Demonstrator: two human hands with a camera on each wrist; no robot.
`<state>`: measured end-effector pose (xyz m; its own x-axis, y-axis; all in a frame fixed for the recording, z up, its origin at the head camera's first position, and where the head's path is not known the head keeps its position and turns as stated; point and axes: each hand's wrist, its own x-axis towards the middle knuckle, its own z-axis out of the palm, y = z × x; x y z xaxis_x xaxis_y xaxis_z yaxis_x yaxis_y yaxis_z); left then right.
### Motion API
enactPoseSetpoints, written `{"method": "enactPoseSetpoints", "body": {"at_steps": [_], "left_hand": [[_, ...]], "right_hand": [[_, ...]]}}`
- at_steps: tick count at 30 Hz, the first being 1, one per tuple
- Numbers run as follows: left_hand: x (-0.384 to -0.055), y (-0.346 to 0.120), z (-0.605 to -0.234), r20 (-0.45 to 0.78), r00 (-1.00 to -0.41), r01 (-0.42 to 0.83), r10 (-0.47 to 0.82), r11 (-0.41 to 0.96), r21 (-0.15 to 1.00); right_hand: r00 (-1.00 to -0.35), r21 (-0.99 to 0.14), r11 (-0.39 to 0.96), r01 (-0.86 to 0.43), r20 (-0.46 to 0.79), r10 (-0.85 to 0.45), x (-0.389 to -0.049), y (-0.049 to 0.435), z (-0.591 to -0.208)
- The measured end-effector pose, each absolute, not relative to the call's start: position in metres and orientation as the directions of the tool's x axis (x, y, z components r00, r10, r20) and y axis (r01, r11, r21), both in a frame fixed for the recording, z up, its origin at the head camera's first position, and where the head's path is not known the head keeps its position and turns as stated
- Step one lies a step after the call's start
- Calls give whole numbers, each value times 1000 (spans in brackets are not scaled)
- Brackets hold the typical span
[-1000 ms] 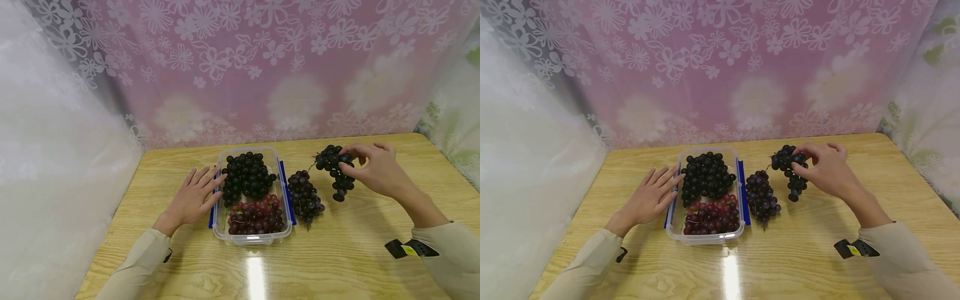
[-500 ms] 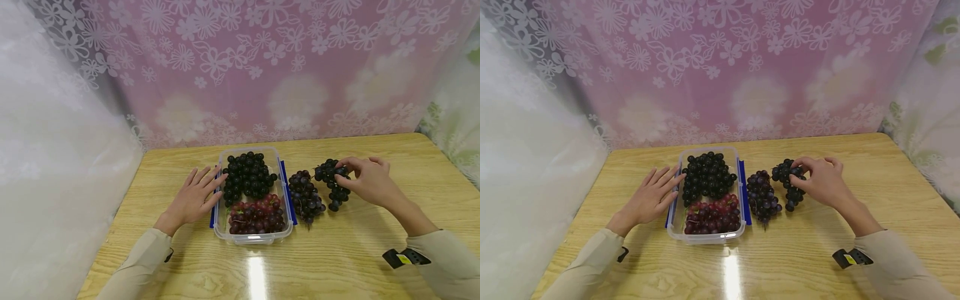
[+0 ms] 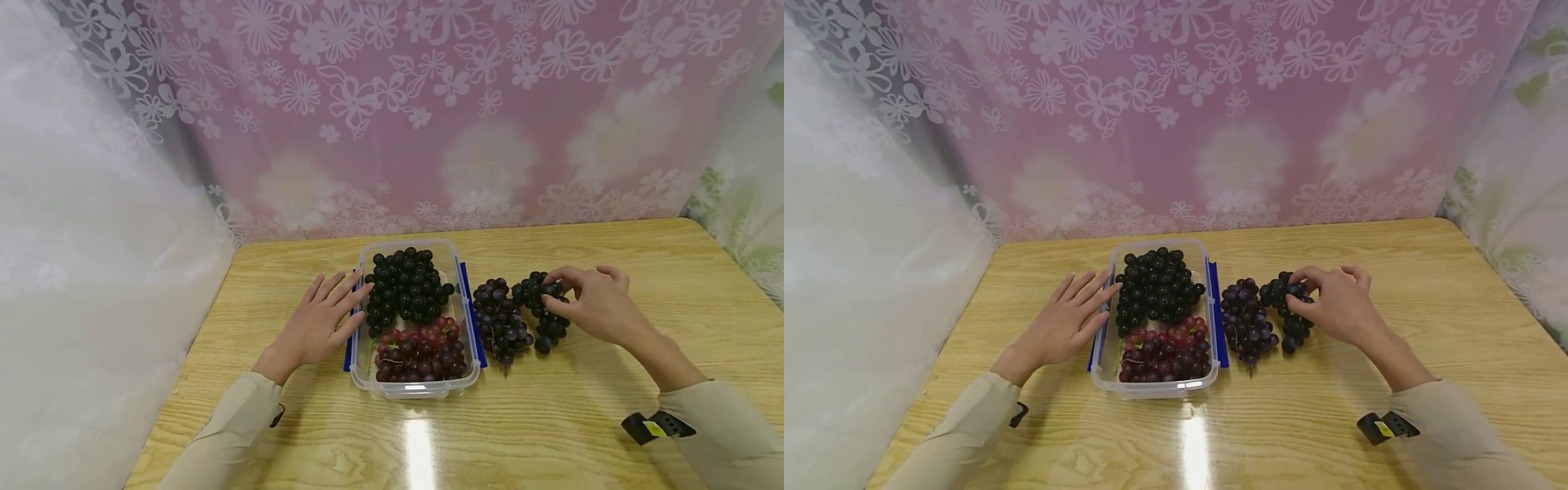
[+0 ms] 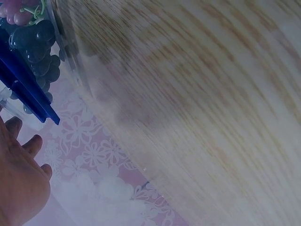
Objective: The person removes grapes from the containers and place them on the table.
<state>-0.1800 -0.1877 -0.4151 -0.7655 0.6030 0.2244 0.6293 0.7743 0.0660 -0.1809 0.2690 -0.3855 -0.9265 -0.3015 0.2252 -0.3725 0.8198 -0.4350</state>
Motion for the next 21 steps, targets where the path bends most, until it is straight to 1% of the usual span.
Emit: {"method": "enactPoseSetpoints", "body": {"at_steps": [11,15,21], "left_hand": [[-180,-188,-417,238,-763,631,601,772,75],[-181,-188,-418,245,-761,633,600,770,80],[-181,-187,-419,242,-763,634,600,768,91]], "right_hand": [[-929,-440,820,-366,223,-295,-185,266,-396],[-938,-459,819,-344,192,-287,-187,265,-399],[-947,-451,833,-321,133,-293,-190,265,-406]]}}
